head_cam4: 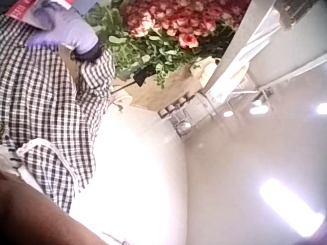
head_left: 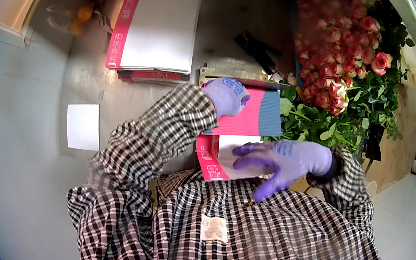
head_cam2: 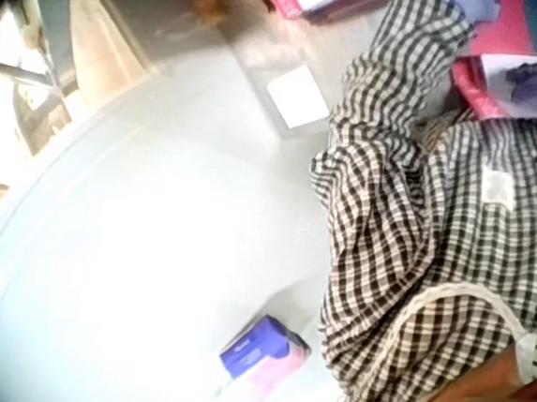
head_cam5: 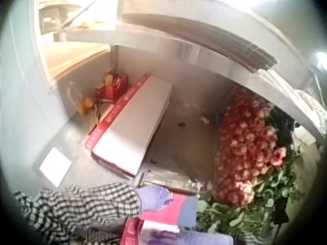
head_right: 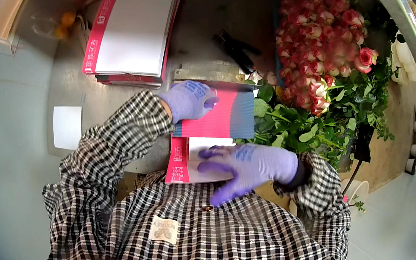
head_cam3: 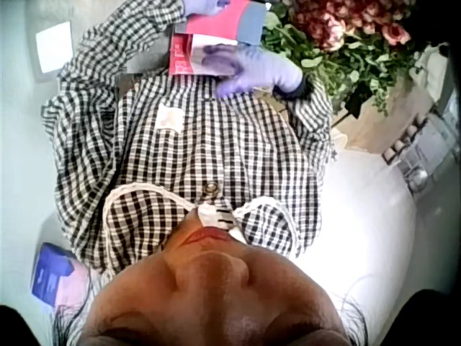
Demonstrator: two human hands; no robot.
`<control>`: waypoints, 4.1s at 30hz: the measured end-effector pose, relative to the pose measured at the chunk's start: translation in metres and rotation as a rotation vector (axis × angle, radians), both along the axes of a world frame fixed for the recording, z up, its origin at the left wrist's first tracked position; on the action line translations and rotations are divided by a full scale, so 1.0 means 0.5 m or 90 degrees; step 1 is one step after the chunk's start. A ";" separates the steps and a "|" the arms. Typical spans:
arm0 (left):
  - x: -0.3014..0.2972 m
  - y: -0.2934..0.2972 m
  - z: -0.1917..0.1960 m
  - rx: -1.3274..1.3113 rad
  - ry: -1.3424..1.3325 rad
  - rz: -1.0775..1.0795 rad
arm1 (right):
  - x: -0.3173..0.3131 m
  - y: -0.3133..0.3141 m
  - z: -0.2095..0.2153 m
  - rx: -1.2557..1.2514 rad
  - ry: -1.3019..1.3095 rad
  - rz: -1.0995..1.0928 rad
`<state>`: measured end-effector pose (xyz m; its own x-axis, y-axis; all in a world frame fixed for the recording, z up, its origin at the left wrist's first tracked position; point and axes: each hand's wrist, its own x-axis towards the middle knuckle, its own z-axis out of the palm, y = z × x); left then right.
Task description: The person arranges pink and white roses into a rectangular box, trims the stems with shears, wraps the bouquet in clear plastic, and secures it with a rubber band. The person repeats this process for multiple bouquets, placing finished units into a nearby bucket.
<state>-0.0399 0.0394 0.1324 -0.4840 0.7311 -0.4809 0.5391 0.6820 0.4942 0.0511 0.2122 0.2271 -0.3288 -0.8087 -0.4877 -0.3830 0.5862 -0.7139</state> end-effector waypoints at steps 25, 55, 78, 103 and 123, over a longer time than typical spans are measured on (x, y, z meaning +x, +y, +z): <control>0.262 0.021 0.018 -0.033 0.191 0.153 | -0.357 0.072 -0.169 0.338 0.470 -0.350; 0.260 0.056 0.014 -0.109 0.223 0.160 | -0.125 0.320 -0.128 0.380 0.063 -0.081; -0.110 0.010 0.035 -0.038 -0.112 -0.474 | 0.159 -0.403 -0.196 -0.246 -0.532 -1.180; 0.169 -0.116 0.070 0.467 -0.685 0.323 | 0.671 0.006 -0.268 0.116 -0.232 -1.334; 0.484 0.089 0.244 0.601 -0.287 0.717 | 0.467 0.566 -0.361 -0.081 -0.017 -0.959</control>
